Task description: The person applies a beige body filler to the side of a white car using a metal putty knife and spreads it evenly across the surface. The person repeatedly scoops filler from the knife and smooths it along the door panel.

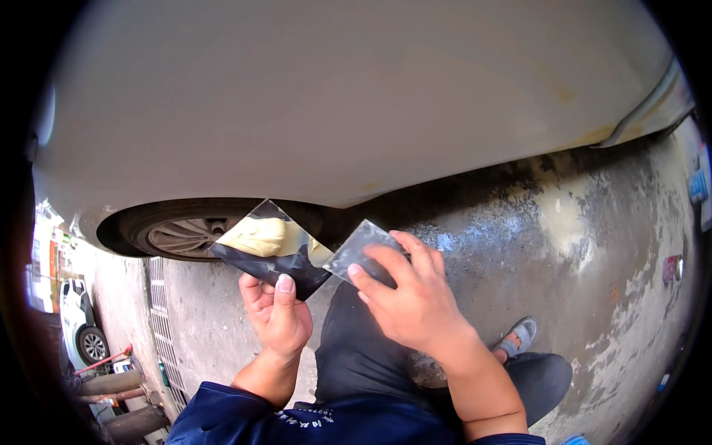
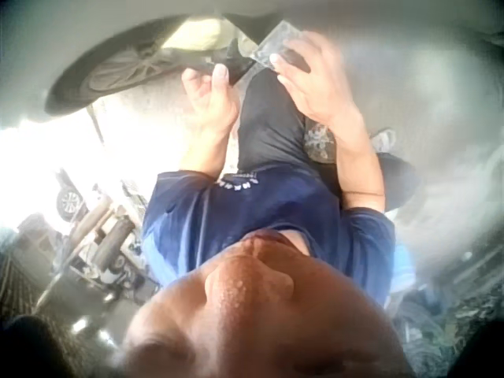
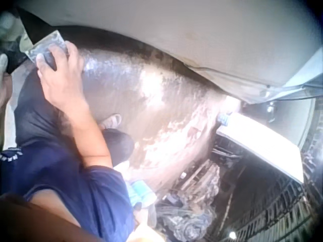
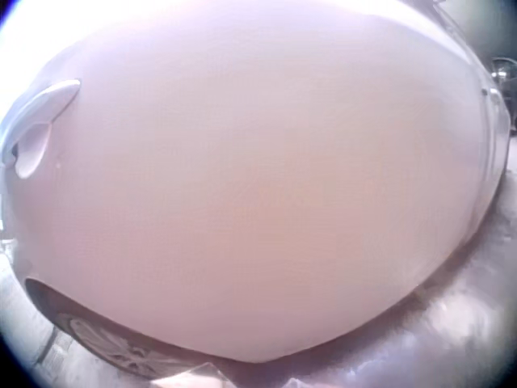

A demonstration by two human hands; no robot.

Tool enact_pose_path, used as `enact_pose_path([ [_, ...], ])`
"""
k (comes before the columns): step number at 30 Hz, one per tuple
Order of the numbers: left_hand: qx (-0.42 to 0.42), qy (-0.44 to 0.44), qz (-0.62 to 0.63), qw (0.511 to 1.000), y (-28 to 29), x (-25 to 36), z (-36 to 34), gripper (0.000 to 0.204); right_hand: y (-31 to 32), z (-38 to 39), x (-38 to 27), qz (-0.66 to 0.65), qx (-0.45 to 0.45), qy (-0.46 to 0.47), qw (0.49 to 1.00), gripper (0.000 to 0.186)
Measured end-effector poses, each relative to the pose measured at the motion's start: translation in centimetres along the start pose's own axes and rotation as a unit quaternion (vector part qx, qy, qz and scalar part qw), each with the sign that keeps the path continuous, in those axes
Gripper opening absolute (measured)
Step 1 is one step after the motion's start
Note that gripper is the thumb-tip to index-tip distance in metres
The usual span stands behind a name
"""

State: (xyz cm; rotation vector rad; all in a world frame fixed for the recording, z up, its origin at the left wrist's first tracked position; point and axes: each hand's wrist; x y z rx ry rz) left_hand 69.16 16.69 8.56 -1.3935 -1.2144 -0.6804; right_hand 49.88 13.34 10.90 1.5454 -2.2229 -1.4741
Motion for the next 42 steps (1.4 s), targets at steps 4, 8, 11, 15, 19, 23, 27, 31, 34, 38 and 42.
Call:
enact_pose_path([
  [4, 0.058, -0.092, -0.062, 0.992, 1.4, -0.4, 0.7, 0.034, 0.1, 1.5, 2.1, -0.11, 0.044, -0.045, 0.992, 0.035],
  [8, 0.041, 0.044, 0.006, 0.998, 5.0, -1.4, 2.6, 0.035, 0.2, 1.1, 1.3, -0.214, 0.049, -0.141, 0.965, 0.034],
  [11, 0.071, 0.11, 0.055, 0.99, 6.1, -1.9, 3.0, 0.033, 0.1, 0.8, 1.0, -0.248, 0.044, -0.157, 0.955, 0.035],
  [15, 0.06, 0.233, 0.113, 0.964, 6.0, -3.7, 3.7, 0.03, 0.6, 1.0, 1.9, -0.246, 0.05, -0.175, 0.952, 0.035],
  [19, 0.065, 0.341, 0.141, 0.927, 4.3, -6.1, 5.3, 0.03, 2.1, 0.9, 2.4, -0.226, 0.066, -0.182, 0.955, 0.035],
  [23, 0.053, 0.437, 0.125, 0.889, 4.0, -8.2, 7.0, 0.026, 3.1, 0.6, 2.3, -0.233, 0.091, -0.204, 0.947, 0.036],
  [27, 0.028, 0.455, 0.098, 0.885, 3.7, -9.7, 7.4, 0.027, 3.5, 1.4, 2.6, -0.209, 0.114, -0.212, 0.948, 0.038],
  [31, 0.018, 0.447, 0.089, 0.89, 3.4, -10.2, 6.9, 0.026, 3.4, 2.0, 2.4, -0.219, 0.149, -0.226, 0.937, 0.037],
  [34, 0.019, 0.446, 0.072, 0.892, 3.7, -10.6, 6.9, 0.025, 3.4, 1.0, 1.7, -0.194, 0.144, -0.21, 0.947, 0.037],
  [38, 0.008, 0.436, 0.064, 0.897, 3.8, -11.0, 7.2, 0.024, 3.5, -2.9, 0.1, 0.002, 0.1, -0.099, 0.99, 0.041],
  [42, -0.012, 0.435, 0.084, 0.897, 3.7, -11.1, 7.4, 0.024, 3.3, -9.6, -3.4, 0.192, 0.1, 0.018, 0.976, 0.048],
])
Point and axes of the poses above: each hand's wrist, its own z-axis away from the middle knuckle, its own y-axis out of the back of the hand, x = y × z, and after that the axes turned 11 degrees about y, right-handed
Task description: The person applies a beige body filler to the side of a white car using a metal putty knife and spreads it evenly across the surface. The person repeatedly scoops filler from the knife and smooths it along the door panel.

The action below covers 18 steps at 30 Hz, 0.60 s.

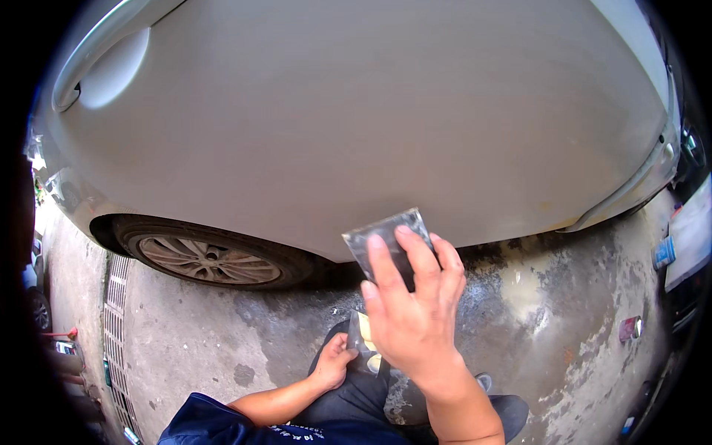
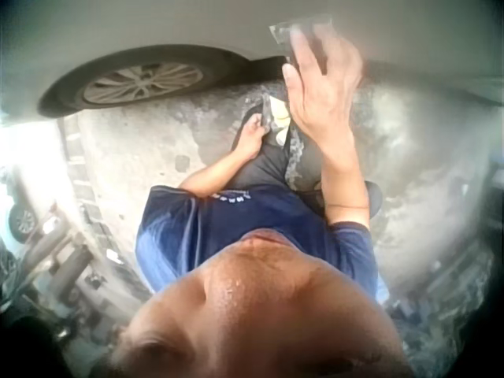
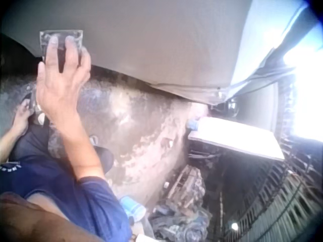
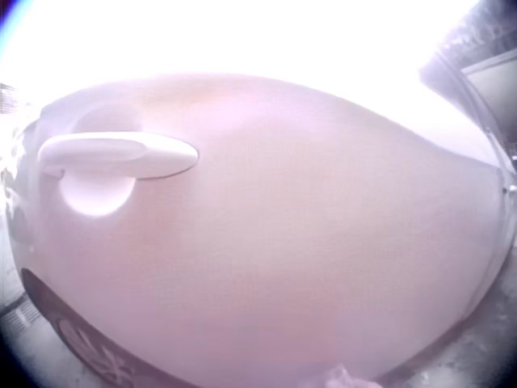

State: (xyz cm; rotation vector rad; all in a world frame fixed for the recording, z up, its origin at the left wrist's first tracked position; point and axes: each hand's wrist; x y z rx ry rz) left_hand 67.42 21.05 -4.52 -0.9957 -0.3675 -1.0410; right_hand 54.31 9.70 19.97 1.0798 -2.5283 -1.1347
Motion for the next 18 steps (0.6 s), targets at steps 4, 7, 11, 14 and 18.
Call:
enact_pose_path([
  [4, -0.01, 0.0, 0.008, 1.0, 0.6, -0.4, 0.2, 0.022, -0.4, -4.0, -2.2, 0.063, 0.031, 0.043, 0.997, 0.052],
  [7, -0.003, -0.011, 0.037, 0.999, 0.8, -0.2, 0.6, 0.023, -0.7, -5.3, -3.3, 0.091, 0.048, 0.044, 0.994, 0.053],
  [11, 0.004, -0.023, 0.051, 0.998, 0.9, 0.0, 0.7, 0.023, -0.9, -6.0, -4.3, 0.102, 0.049, 0.042, 0.993, 0.054],
  [14, 0.01, -0.026, 0.051, 0.998, 1.7, 0.0, 0.9, 0.022, -1.2, -6.3, -4.8, 0.097, 0.052, 0.031, 0.993, 0.055],
  [18, 0.007, -0.021, 0.066, 0.998, 1.3, 0.9, 1.3, 0.022, -1.9, -6.7, -4.9, 0.109, 0.064, 0.024, 0.992, 0.057],
])
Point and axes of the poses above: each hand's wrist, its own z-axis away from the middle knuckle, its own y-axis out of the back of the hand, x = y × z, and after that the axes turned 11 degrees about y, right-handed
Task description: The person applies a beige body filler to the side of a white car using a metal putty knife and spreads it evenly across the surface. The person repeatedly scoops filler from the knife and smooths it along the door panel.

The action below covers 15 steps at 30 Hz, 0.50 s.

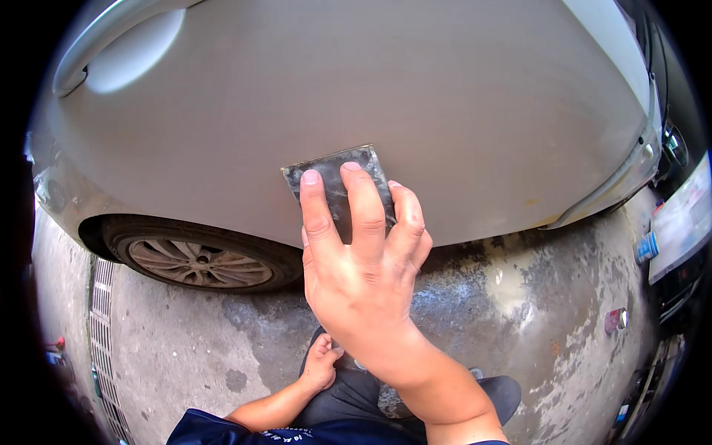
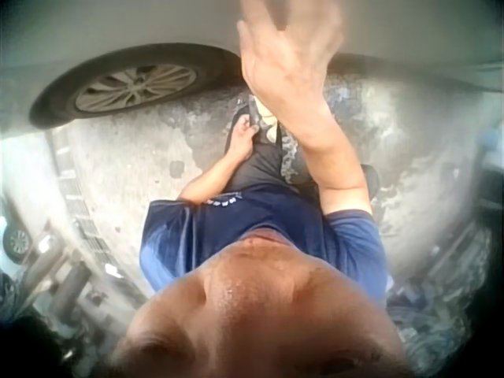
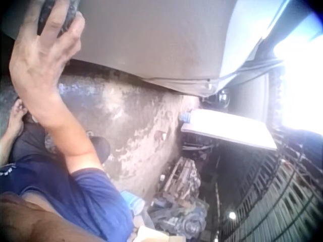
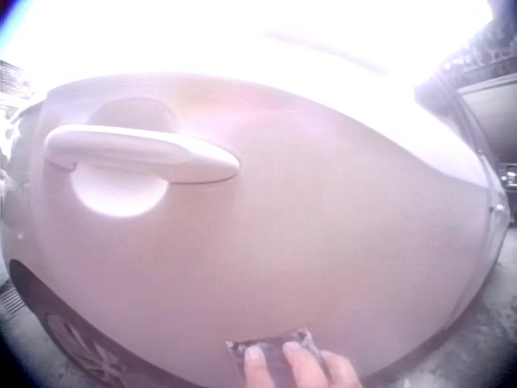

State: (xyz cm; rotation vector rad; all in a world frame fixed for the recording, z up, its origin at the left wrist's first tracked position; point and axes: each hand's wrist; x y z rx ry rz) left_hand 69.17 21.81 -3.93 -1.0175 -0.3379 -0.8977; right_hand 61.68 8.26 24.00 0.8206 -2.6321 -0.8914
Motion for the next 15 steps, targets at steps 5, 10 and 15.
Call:
enact_pose_path([
  [5, -0.011, -0.003, 0.005, 1.0, 0.7, 0.0, 0.0, 0.022, -0.9, 0.4, 0.0, 0.05, -0.004, 0.013, 0.999, 0.057],
  [10, 0.002, -0.002, -0.014, 1.0, 0.4, 0.3, 0.2, 0.022, 0.4, 0.8, 0.1, 0.026, -0.024, 0.006, 0.999, 0.057],
  [15, -0.002, -0.009, -0.015, 1.0, 0.4, 0.4, 0.2, 0.022, -0.3, 0.1, 0.2, 0.049, -0.01, 0.019, 0.999, 0.059],
])
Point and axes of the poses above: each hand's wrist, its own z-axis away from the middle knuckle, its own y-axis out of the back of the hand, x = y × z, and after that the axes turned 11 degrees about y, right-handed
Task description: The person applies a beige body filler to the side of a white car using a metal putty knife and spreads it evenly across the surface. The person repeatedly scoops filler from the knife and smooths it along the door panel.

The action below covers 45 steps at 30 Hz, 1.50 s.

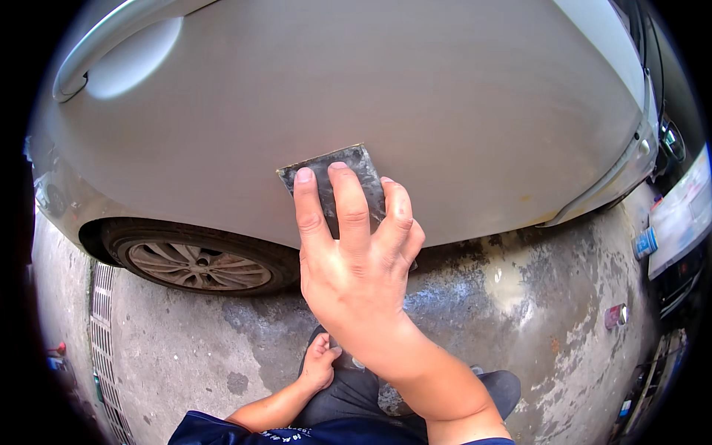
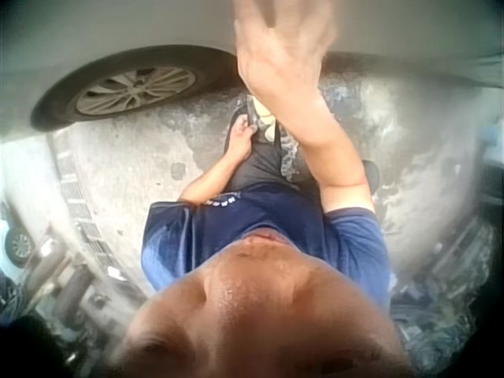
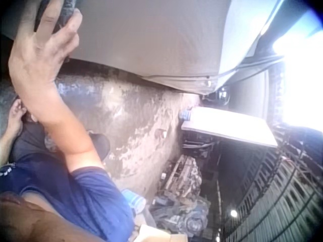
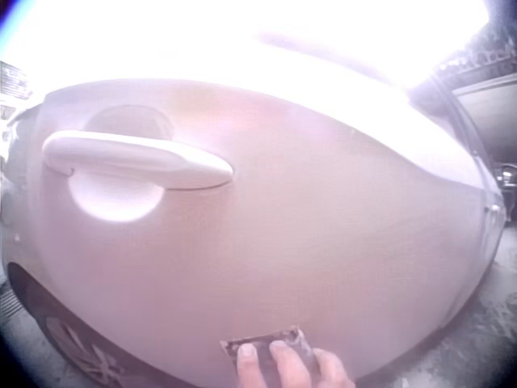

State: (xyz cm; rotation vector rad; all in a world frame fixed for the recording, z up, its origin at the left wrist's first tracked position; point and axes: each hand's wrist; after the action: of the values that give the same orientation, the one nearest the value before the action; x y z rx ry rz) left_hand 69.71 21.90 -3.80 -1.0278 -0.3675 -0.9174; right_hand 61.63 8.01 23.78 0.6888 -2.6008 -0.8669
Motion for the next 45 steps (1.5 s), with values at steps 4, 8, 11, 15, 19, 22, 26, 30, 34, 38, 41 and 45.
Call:
enact_pose_path([
  [4, -0.008, 0.003, 0.008, 1.0, 0.1, -0.1, -0.4, 0.022, -0.2, 0.4, -0.2, 0.015, -0.021, -0.006, 1.0, 0.059],
  [8, 0.011, -0.01, -0.014, 1.0, 0.0, 0.2, 0.1, 0.022, 1.0, 0.7, -0.4, -0.031, -0.011, -0.017, 0.999, 0.058],
  [11, 0.002, -0.007, -0.007, 1.0, 0.0, -0.1, 0.0, 0.022, 1.2, -0.5, -0.6, -0.014, 0.002, -0.001, 1.0, 0.057],
  [15, 0.003, -0.011, -0.006, 1.0, -0.1, -0.3, 0.1, 0.022, 0.2, -0.1, -0.7, 0.016, -0.022, -0.002, 1.0, 0.054],
  [19, -0.002, -0.01, -0.015, 1.0, -0.2, -0.2, -0.1, 0.022, 1.3, 1.4, -0.4, -0.024, -0.059, -0.018, 0.998, 0.051],
  [22, 0.029, 0.001, -0.028, 0.999, 0.7, 0.2, 0.6, 0.023, 2.7, 3.2, -0.9, -0.086, -0.076, -0.029, 0.993, 0.049],
  [26, -0.017, -0.013, -0.006, 1.0, 1.0, -0.8, -0.3, 0.024, 3.3, 6.0, 0.7, -0.113, -0.123, -0.045, 0.985, 0.046],
  [30, -0.011, -0.003, -0.016, 1.0, 0.8, -1.4, -0.9, 0.025, 3.3, 8.8, 2.1, -0.108, -0.172, -0.042, 0.978, 0.043],
  [34, 0.003, -0.004, -0.026, 1.0, 1.1, -1.5, -0.7, 0.023, 2.8, 11.0, 2.3, -0.125, -0.201, -0.028, 0.971, 0.043],
  [38, -0.007, 0.005, -0.036, 0.999, 0.4, -1.5, -1.6, 0.022, 3.2, 12.7, 3.5, -0.142, -0.246, -0.086, 0.955, 0.043],
  [41, 0.004, 0.01, -0.057, 0.998, 0.5, -1.0, -1.5, 0.023, 3.4, 14.1, 4.3, -0.159, -0.261, -0.086, 0.948, 0.043],
  [45, 0.006, -0.004, -0.047, 0.999, 0.7, -1.8, -2.2, 0.023, 3.9, 16.1, 6.3, -0.154, -0.239, -0.111, 0.952, 0.043],
])
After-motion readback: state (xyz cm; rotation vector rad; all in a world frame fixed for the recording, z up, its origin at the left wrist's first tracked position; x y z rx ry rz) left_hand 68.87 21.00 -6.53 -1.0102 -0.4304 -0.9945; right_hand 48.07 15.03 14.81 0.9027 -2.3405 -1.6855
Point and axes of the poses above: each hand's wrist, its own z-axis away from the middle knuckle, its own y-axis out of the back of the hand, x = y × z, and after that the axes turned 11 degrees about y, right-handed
